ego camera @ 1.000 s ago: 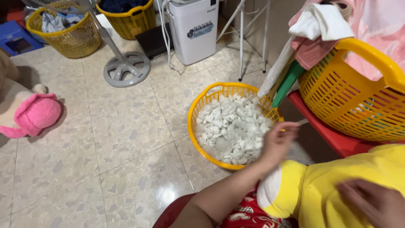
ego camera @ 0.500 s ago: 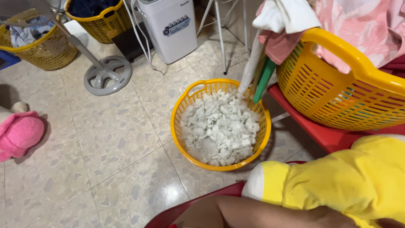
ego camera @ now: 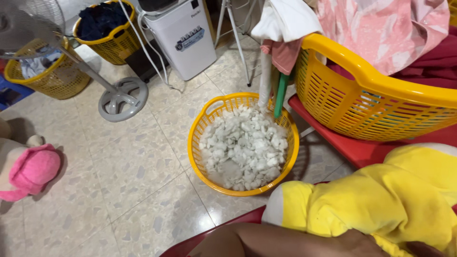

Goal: The person repeatedly takes handfuls of white stuffing from a yellow basket and inserts them into the opening of a large yellow plush toy. The person continues to pack the stuffing into the toy's body throughout the clip.

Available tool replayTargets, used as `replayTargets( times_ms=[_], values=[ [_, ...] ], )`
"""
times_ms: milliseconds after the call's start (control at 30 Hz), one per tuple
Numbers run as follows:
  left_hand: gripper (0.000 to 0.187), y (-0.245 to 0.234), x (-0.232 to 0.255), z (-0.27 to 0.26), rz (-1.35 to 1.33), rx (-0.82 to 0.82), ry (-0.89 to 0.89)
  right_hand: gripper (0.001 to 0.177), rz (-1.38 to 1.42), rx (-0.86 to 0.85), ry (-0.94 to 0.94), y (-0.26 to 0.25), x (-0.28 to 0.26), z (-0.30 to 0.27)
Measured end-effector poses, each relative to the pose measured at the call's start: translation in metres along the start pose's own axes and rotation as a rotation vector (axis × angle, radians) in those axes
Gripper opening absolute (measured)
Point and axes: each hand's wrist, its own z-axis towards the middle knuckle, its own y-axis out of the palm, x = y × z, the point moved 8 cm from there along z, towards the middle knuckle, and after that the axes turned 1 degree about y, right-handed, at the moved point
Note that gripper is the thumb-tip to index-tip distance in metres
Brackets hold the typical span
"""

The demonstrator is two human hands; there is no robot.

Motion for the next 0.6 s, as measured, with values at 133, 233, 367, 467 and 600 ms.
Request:
replayTargets(
  times_ms=[133,233,367,467,600],
  values=[
    [0.03,-0.007,-0.002,0.012,-0.018,-0.003,-0.046,0.02,0.026,0.024,0.006,-0.007,-0.002,-0.019],
    [0.031,-0.015,0.009,0.026,-0.049,0.013,-0.05,0.019,0.04,0.059,0.021,-0.027,0.003,-0.042],
    [0.032,-0.036,0.021,0.029,-0.067,0.044,-0.051,0.017,0.071,0.112,0.022,-0.032,-0.011,-0.056],
    [0.034,-0.052,0.028,0.017,-0.08,0.067,-0.066,0.016,0.092,0.14,0.018,-0.032,-0.02,-0.068],
    [0.035,-0.064,0.037,-0.01,-0.11,0.076,-0.097,0.015,0.122,0.178,0.026,-0.042,-0.017,-0.095]
  ],
)
